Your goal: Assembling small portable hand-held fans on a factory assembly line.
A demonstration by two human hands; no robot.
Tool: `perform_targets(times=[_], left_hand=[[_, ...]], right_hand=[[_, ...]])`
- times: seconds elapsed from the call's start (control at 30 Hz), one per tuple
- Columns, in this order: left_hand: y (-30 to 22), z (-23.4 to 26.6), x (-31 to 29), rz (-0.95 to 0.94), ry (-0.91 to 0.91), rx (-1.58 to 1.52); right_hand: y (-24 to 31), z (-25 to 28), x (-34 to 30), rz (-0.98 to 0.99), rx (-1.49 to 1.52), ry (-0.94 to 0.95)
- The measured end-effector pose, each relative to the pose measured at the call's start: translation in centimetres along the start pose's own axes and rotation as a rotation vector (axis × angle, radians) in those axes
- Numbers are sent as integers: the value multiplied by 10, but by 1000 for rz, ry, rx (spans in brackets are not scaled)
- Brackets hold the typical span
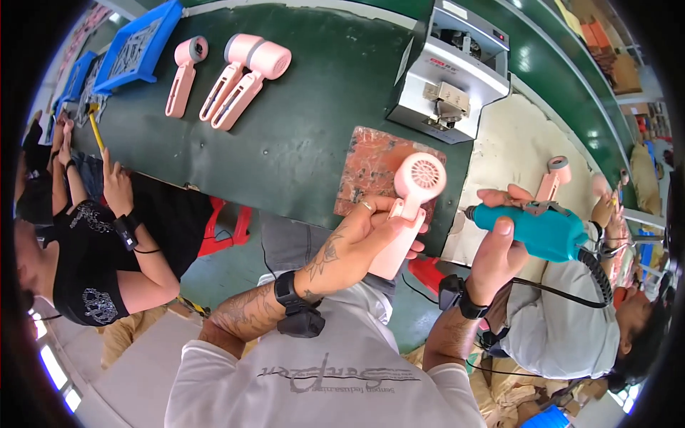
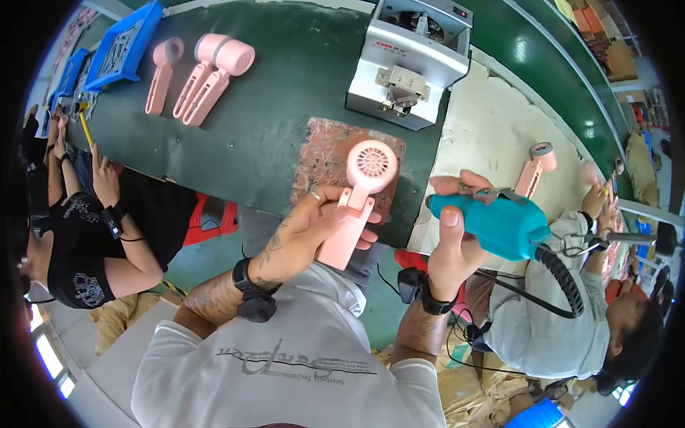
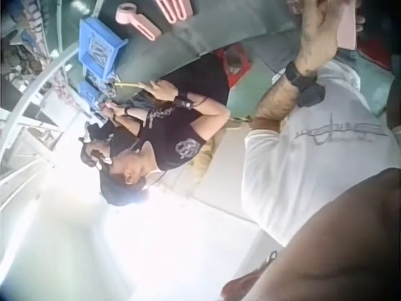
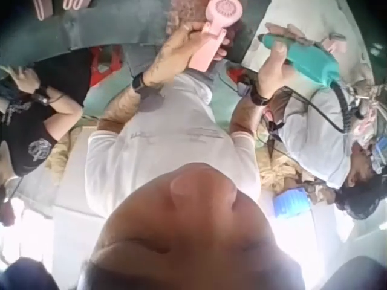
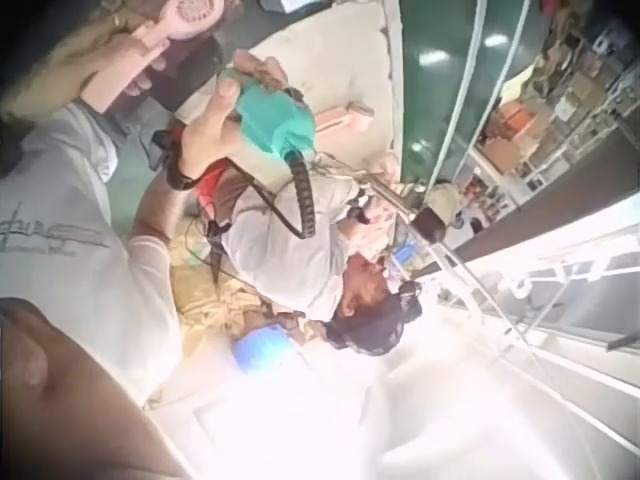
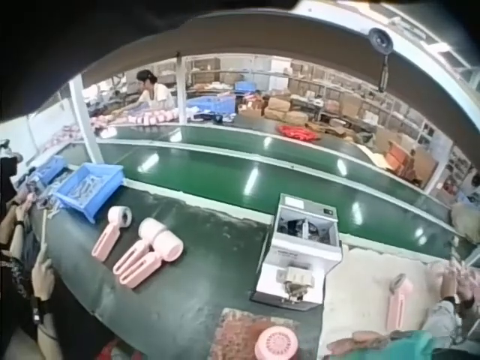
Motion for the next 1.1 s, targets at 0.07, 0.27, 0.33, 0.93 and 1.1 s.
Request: perform_targets(times=[0.07, 0.27, 0.33, 0.93, 1.1], left_hand=[[8, 0, -3, -12, -40, -122], [18, -9, -9, 91, 11, -359], [19, -12, -10, 123, 38, -381], [34, -12, 2, 77, -106, -781], [24, -12, 2, 104, -71, -776]], right_hand=[[-2, -6, 2, -60, -3, -23], [-5, -18, 6, -65, 5, -8], [-6, -18, 6, -69, -9, -20], [13, -85, -74, 48, -757, 309], [16, -80, -78, 77, -628, 271]])
Point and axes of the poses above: each hand's wrist, its own x-axis towards the middle knuckle, its own z-axis out of the back of the hand, y = z × x, the point moved 9 cm from there along x, towards the middle knuckle, and after that the axes turned 5 degrees about x, right-handed, at the moved point
